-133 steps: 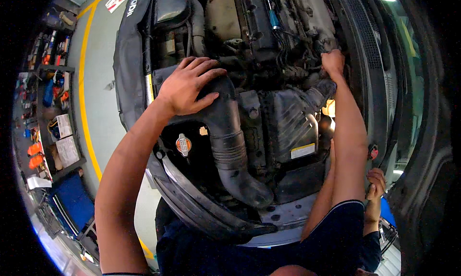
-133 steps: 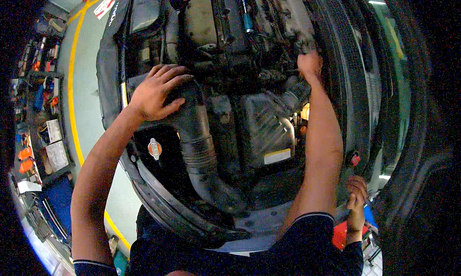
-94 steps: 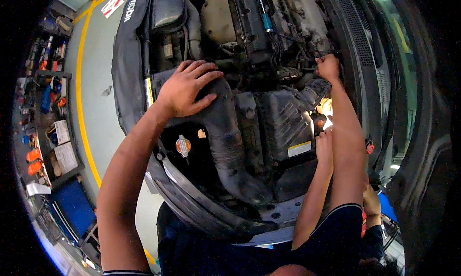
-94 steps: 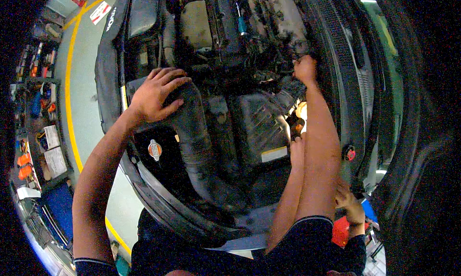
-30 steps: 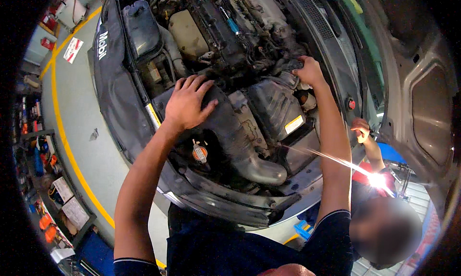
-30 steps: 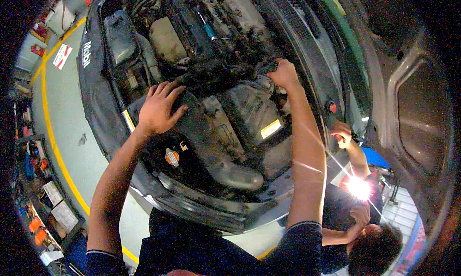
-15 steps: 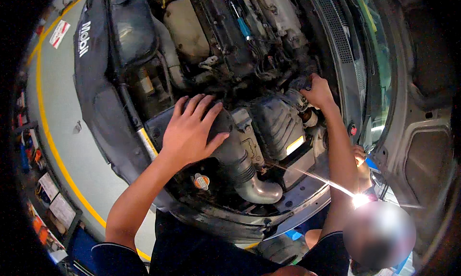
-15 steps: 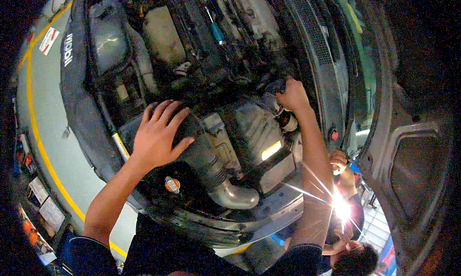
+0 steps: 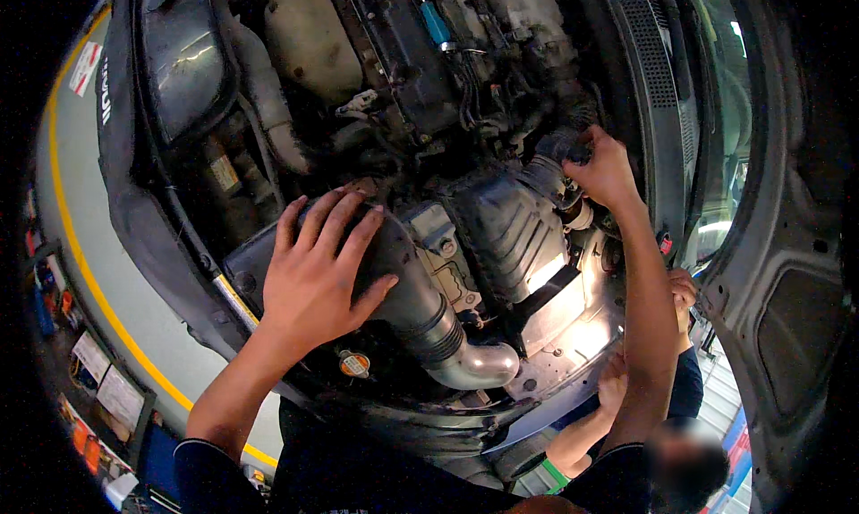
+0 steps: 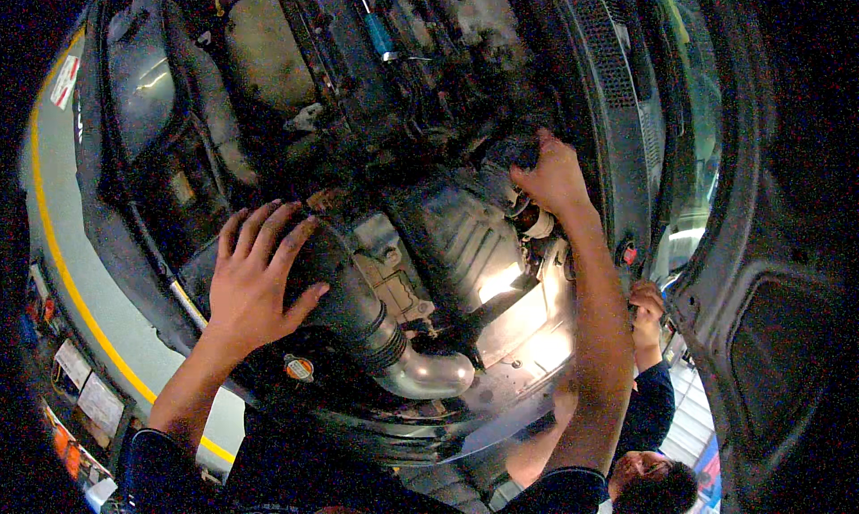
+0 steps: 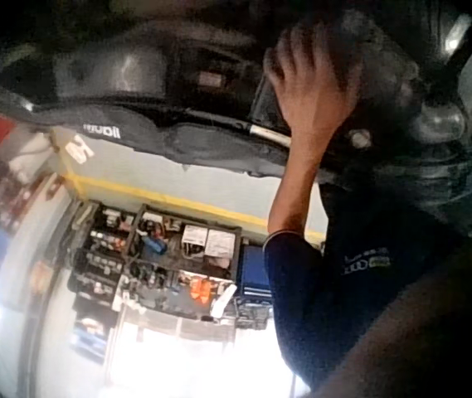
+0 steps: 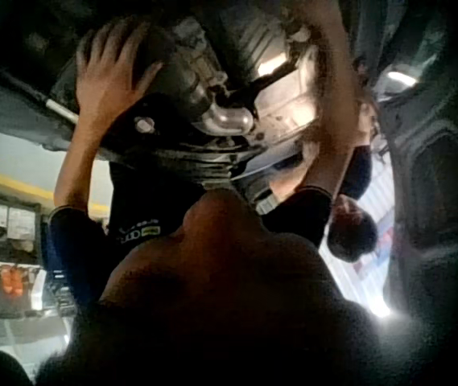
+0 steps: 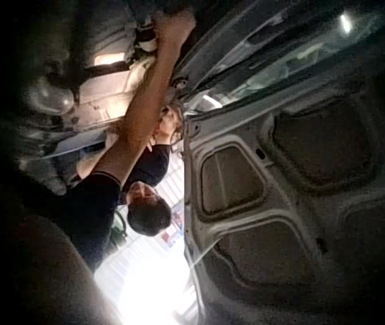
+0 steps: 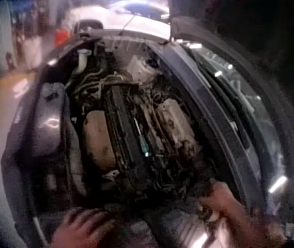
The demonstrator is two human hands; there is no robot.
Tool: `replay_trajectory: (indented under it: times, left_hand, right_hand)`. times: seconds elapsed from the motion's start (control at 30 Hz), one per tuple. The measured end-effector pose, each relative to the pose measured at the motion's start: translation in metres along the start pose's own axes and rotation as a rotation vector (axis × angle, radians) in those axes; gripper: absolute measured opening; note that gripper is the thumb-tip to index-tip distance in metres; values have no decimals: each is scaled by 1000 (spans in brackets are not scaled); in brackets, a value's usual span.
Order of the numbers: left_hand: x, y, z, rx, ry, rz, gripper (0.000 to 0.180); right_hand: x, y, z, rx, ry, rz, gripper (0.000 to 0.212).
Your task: The person operates a hydraulic lift to lower a silver SUV and then proceeds to the engine bay. Using a screwdriver, the person removes screws from the air filter housing, detaches the cover, and removes the old air filter. A new air filter is then placed into the housing.
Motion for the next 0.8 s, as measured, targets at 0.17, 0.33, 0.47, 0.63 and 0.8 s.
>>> replay_trajectory:
  times: [0.17,0.33,0.47,0.63,0.8]
  left_hand:
    - [2,3,2,3,-12,-15,72]
    - [1,2,0,2,-30,0,75]
    - [1,2,2,0,-30,14,76]
    - [6,2,2,-19,-8,-3,77]
    - [4,1,1,-9,-27,-1,81]
  right_hand:
    - [2,14,4,40,-40,8,53]
    - [14,1,0,-52,-190,242,50]
    - [11,2,1,1,-118,291,44]
    - [-1,14,-1,116,0,249,47]
    - [-3,25,5,70,-7,129,48]
Point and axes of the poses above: each hand's wrist, its own z-axis towards the middle knuckle, its own x-axis out of the back of the hand, y = z × x, the point moved 2 cm from there along z, towards the middle knuckle, and after that the axes turned 9 degrees about -y, right-handed, at the moved point
